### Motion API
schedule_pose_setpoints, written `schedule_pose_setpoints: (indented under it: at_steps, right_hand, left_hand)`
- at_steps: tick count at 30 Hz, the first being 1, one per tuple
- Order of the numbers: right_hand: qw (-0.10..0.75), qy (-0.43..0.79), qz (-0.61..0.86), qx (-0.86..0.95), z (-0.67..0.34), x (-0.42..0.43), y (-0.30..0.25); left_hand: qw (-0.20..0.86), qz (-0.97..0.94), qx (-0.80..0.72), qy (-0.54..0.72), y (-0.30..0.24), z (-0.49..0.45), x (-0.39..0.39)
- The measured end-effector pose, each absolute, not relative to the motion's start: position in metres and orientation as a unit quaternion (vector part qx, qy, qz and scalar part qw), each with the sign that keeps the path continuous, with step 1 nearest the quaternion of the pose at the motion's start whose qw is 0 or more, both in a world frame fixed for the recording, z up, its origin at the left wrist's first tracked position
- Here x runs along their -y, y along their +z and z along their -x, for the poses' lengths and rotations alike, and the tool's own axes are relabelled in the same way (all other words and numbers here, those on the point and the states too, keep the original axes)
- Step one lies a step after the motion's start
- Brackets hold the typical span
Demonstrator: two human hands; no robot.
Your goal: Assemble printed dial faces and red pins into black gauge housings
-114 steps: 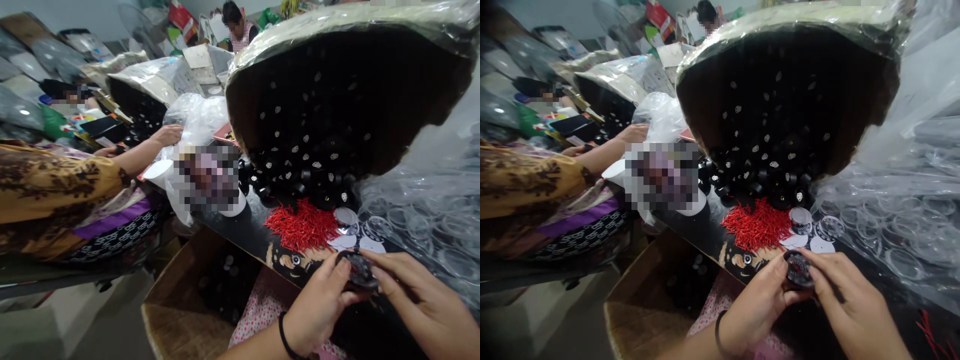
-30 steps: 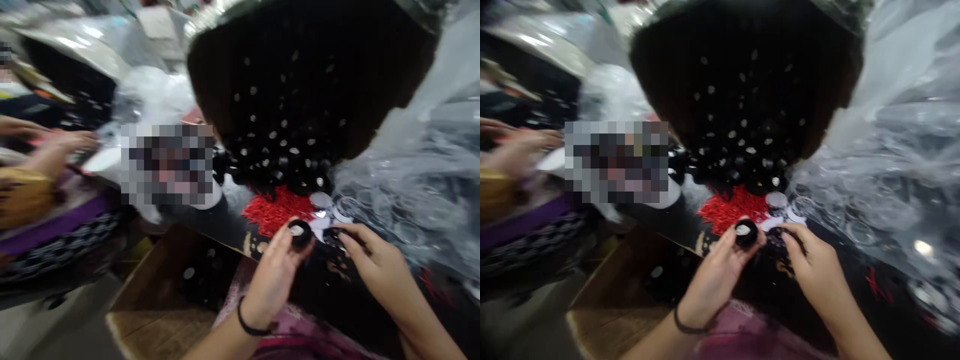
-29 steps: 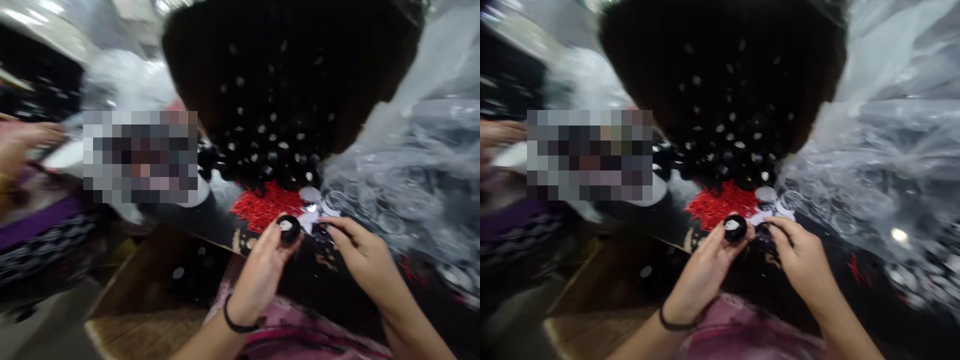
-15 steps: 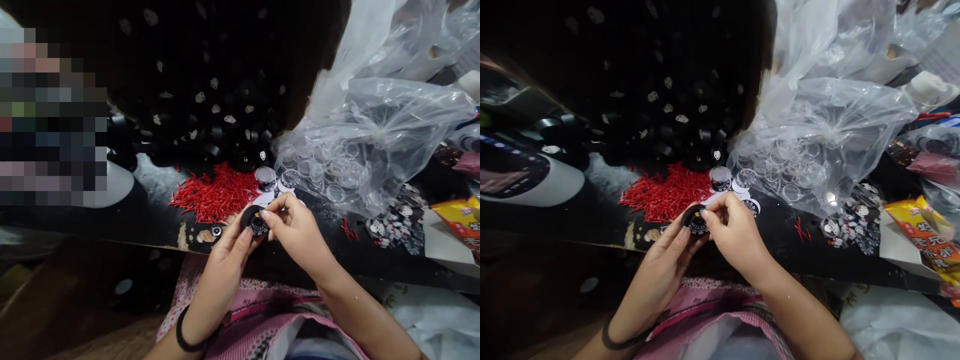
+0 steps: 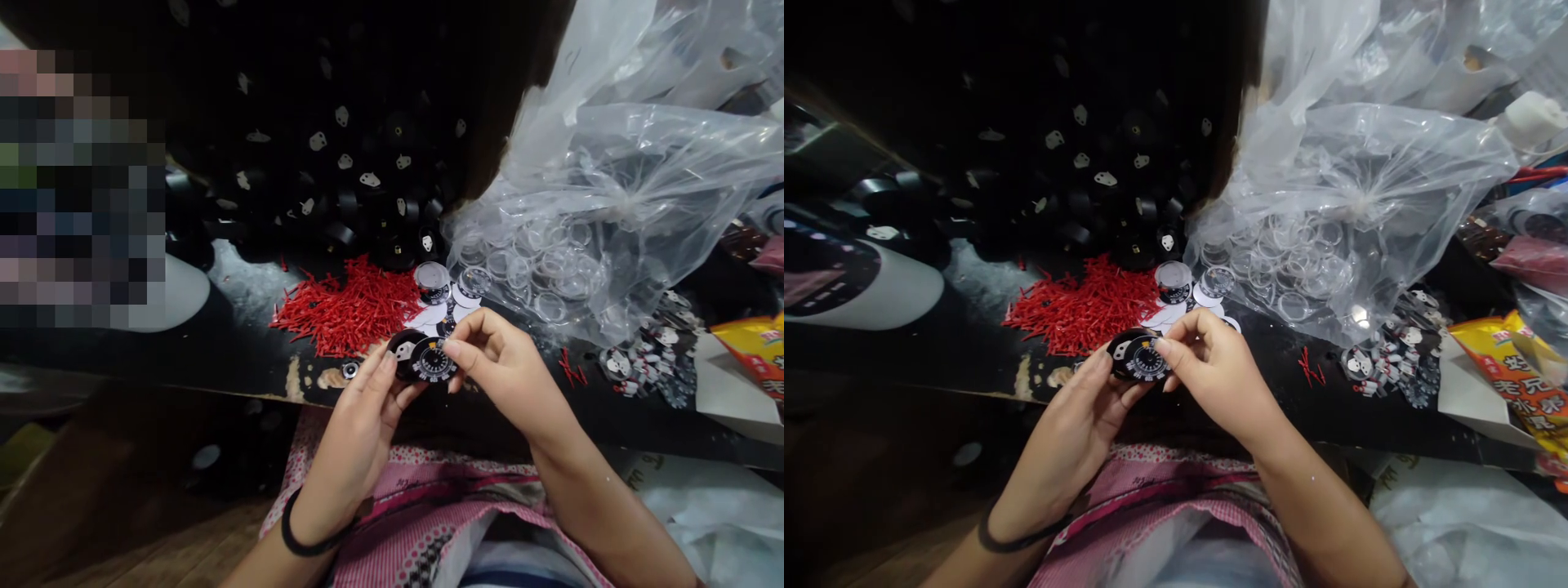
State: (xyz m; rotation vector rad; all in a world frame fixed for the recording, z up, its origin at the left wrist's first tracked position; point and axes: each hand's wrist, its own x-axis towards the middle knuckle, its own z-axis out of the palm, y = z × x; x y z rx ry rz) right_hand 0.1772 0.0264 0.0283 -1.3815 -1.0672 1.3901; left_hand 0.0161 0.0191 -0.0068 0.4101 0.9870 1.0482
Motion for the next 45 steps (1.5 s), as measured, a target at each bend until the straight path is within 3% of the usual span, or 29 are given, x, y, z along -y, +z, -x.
schedule_pose_setpoints:
  at_steps: [9,18,27,32,41,45]
  right_hand:
    - [0.48,0.598,0.523,0.371,-0.181,-0.025,0.023]
    - [0.447,0.566,0.564,0.403,-0.182,-0.026,0.022]
    - [0.352,0.361,0.637,0.583,-0.159,-0.023,0.035]
    - [0.317,0.361,0.652,0.588,-0.165,-0.021,0.027]
    - [0.279,0.457,0.551,0.64,-0.167,-0.016,0.027]
    - [0.165,0.282,0.601,0.729,-0.159,-0.044,0.021]
  left_hand:
    - [0.719,-0.202,-0.455,0.485,-0.008,-0.017,-0.021]
    - [0.723,-0.225,-0.432,0.49,-0.007,-0.018,-0.019]
    - [0.691,-0.266,-0.505,0.444,-0.016,-0.017,-0.007]
    - [0.701,-0.314,-0.468,0.437,-0.024,-0.015,-0.007]
    - [0.668,-0.375,-0.502,0.402,-0.022,0.007,-0.007]
    - [0.63,-0.366,-0.544,0.417,-0.029,0.028,-0.008]
